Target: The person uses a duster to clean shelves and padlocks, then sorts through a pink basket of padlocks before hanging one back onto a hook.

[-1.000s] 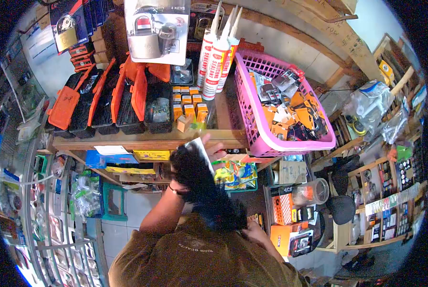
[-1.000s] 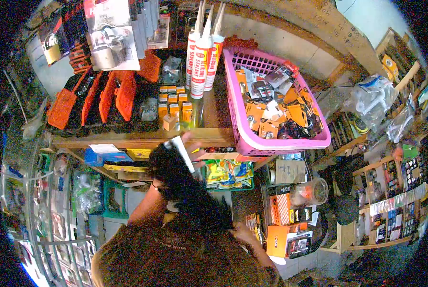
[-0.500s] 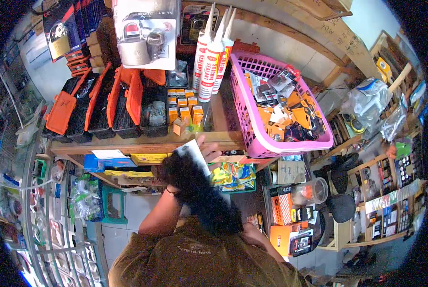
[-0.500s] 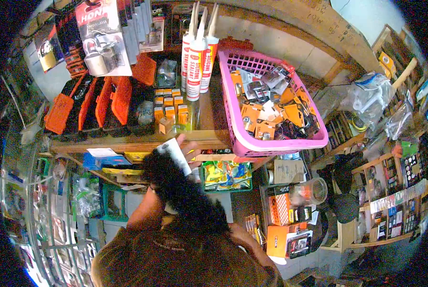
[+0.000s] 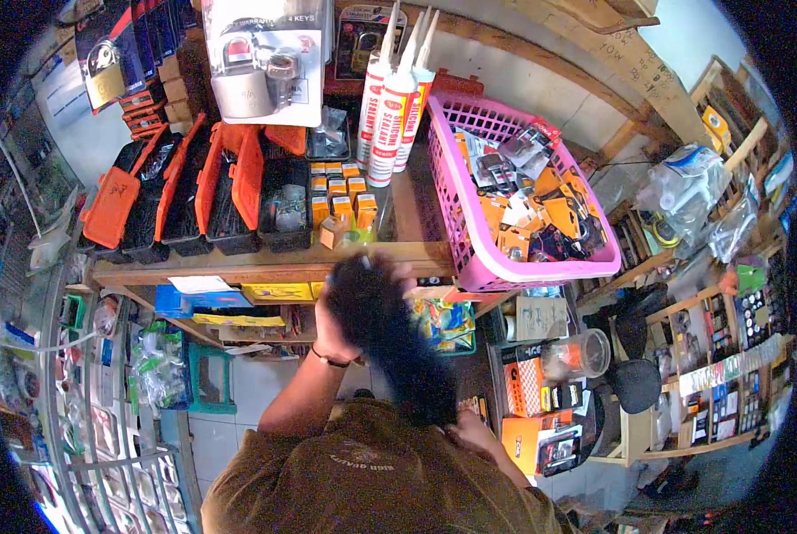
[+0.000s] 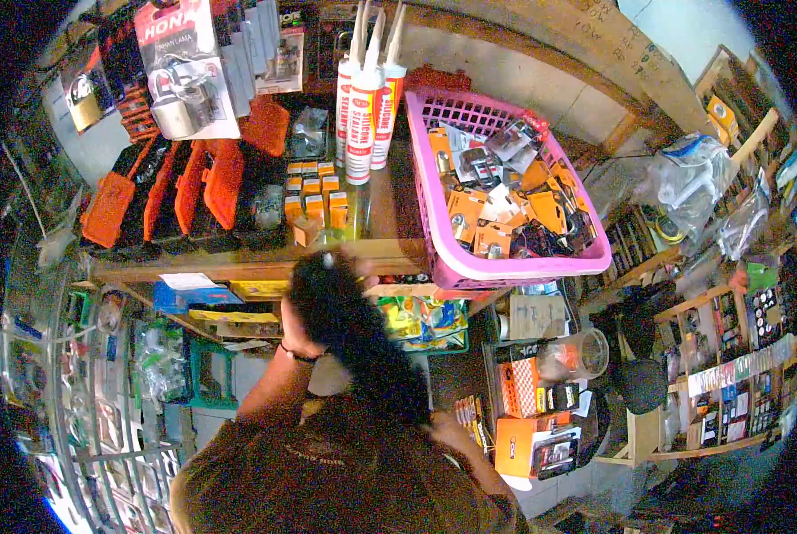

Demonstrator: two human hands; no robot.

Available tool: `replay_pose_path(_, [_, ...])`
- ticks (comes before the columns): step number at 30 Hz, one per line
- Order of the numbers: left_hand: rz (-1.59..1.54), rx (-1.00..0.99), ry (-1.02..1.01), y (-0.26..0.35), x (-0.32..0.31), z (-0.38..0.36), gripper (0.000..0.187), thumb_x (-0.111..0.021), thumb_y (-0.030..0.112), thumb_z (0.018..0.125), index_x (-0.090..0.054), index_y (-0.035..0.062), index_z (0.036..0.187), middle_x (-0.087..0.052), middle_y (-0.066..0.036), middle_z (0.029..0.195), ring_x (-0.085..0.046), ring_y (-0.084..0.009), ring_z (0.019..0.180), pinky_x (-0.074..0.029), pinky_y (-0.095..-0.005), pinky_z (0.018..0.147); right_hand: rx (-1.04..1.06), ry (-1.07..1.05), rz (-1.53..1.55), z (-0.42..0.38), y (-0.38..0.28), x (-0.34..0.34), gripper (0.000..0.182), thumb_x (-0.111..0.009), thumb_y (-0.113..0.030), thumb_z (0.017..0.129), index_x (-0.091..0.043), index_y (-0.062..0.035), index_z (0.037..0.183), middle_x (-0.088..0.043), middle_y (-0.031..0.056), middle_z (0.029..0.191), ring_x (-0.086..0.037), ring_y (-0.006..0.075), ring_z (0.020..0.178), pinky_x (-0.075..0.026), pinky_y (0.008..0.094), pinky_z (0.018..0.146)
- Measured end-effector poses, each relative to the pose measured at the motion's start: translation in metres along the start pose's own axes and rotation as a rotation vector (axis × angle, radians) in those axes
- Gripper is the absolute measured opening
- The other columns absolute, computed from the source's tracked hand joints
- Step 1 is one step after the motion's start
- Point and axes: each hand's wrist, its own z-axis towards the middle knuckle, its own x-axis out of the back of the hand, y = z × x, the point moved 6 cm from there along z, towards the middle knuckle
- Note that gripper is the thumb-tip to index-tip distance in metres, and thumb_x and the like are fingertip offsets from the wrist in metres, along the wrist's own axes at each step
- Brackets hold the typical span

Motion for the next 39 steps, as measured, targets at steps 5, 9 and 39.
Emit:
replay_pose_path(5, [-0.271,0.003,-0.044,0.008,-0.018,-0.011,0.051,-0.03,0.042,0.089,-0.029,0.0129,0.131,-0.042,-0.02,0.125,-0.041,-0.0356,0.114,-0.032,-0.0472,0.097,-0.036,0.138,0.181,0.005,0.017,-0.006,0.028,-0.06,-0.022,0.072,-0.058,0.0057,0.076,-0.056,0.0222,0.068,-0.055,0.0366,0.072,-0.044,0.0395,0.068])
replay_pose_path(9, [-0.141,0.097,-0.337,-0.004,-0.008,0.007,0.057,-0.034,0.045,0.086,-0.034,0.0078,0.129,-0.039,-0.015,0.129,-0.04,-0.032,0.117,-0.03,-0.0448,0.099,-0.152,0.186,0.371,0.007,0.033,-0.016,0.029,-0.06,-0.024,0.072,-0.058,0.0053,0.072,-0.055,0.0227,0.067,-0.054,0.0384,0.067,-0.044,0.0411,0.065])
replay_pose_path(39, [-0.052,-0.028,0.006,-0.007,-0.022,-0.005,0.061,-0.035,0.048,0.082,-0.032,0.0104,0.13,-0.035,-0.018,0.131,-0.035,-0.0365,0.119,-0.025,-0.0467,0.101,-0.013,0.066,0.238,-0.003,0.006,0.015,0.026,-0.058,-0.02,0.075,-0.058,0.0046,0.083,-0.058,0.0242,0.075,-0.056,0.0386,0.074,-0.044,0.0432,0.067])
